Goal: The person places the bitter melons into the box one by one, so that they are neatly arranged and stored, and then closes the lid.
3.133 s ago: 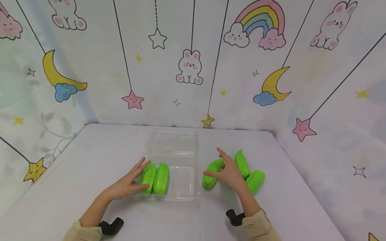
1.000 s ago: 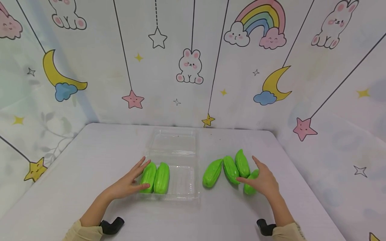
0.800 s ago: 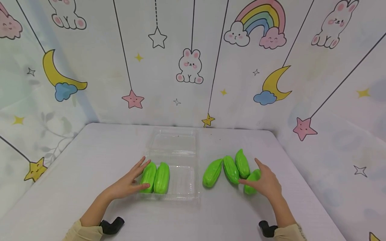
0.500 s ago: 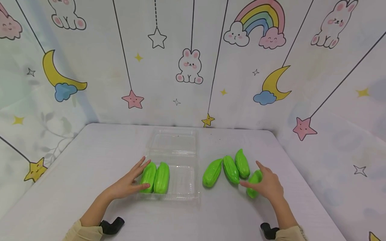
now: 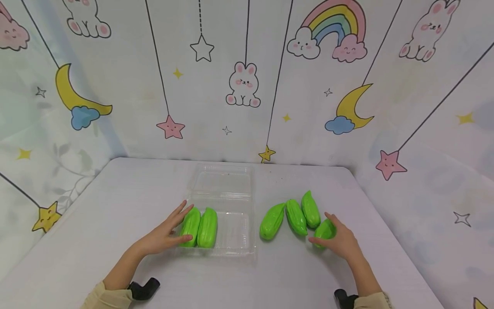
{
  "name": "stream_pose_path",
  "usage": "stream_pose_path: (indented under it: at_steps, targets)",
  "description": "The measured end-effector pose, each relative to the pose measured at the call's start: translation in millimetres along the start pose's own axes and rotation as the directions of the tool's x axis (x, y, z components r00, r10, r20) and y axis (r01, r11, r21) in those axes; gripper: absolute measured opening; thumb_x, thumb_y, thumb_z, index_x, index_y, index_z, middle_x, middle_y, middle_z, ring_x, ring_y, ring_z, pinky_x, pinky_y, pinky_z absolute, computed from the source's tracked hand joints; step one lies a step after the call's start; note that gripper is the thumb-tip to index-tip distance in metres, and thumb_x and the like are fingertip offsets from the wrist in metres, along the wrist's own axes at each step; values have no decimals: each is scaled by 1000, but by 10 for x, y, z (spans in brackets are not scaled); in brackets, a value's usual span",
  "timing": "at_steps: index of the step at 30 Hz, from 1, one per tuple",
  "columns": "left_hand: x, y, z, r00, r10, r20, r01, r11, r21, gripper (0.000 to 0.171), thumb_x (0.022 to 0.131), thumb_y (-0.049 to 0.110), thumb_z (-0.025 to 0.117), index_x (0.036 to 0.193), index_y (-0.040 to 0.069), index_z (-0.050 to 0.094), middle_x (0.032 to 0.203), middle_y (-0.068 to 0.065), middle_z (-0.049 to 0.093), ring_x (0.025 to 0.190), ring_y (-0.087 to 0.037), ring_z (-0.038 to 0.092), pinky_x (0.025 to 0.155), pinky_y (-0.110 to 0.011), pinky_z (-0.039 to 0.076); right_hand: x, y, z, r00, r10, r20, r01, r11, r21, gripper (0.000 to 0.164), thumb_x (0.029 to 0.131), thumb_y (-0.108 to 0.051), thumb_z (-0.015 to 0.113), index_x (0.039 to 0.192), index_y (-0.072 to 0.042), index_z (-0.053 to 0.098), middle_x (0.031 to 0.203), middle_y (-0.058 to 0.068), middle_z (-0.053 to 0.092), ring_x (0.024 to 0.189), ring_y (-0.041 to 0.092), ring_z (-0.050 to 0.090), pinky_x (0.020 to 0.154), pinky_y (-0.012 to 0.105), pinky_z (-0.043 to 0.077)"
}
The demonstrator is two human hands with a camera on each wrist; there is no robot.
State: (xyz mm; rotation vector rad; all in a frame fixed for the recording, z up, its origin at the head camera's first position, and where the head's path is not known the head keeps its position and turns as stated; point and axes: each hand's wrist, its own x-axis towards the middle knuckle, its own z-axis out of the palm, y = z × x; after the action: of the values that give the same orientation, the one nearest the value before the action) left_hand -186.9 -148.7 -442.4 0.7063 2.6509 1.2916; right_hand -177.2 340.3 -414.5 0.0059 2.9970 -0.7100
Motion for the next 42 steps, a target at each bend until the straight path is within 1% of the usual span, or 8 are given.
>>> stream_pose_path:
  at_steps: [4,8,14,18,22,29,35,42]
  targets:
    - [2,-5,2,1000,0,0,0,1000,-2,85,82,44,64,148,17,17,153,-12,-2,135,-39,9,97,-62,26,29,-4,48,999,-38,2,38,998,54,97,72,-42,74,141,3,24,140,37,18,121,58,21,88,68,29]
    - [-2,3,-5,1000,-3,2,3,1000,3,85,82,45,64,148,17,17,153,-11,-2,136,-38,9,97,-62,25,45,-12,79,997,-74,-19,75,993,91,97,71,-38,77,141,4,24,139,38,19,122,57,20,90,68,26]
    - [-2,7,-9,1000,-3,3,3,1000,6,86,82,45,64,148,16,17,153,-11,-2,136,-38,10,97,-62,25,42,1,86,989,-119,-88,131,980,148,100,66,-32,82,140,6,25,137,36,24,123,54,22,92,68,23]
    - [-1,13,-3,1000,-3,5,3,1000,6,86,82,45,64,148,16,17,153,-11,-2,136,-38,10,98,-62,25,36,-18,60,980,-144,-135,167,970,176,102,64,-29,83,142,2,25,139,34,23,125,53,21,92,68,22]
    - [2,15,3,1000,-4,7,4,1000,13,85,83,45,64,148,17,17,153,-12,-2,136,-39,10,97,-63,25,27,-85,29,967,-180,-179,213,959,185,101,64,-26,84,143,-2,24,139,32,23,124,52,23,89,68,27]
    - [1,23,5,1000,0,2,0,1000,15,84,83,43,64,148,16,16,152,-13,-2,135,-41,10,96,-64,24,31,-248,-10,938,-242,-247,296,931,211,99,64,-20,84,143,-3,27,138,28,26,119,44,32,84,58,39]
    - [-2,9,8,1000,1,-1,-1,1000,20,85,83,44,64,148,19,17,153,-9,-2,136,-38,9,97,-63,25,29,-414,-43,945,-224,-240,278,934,224,100,64,-22,85,143,-5,26,140,26,26,111,44,41,72,48,51]
    - [5,0,5,1000,9,-3,-9,1000,12,86,82,44,64,148,15,17,153,-12,-2,136,-38,9,97,-63,24,47,-627,-38,953,-219,-208,272,921,277,102,64,-19,85,144,-4,23,142,24,24,106,46,44,70,43,52]
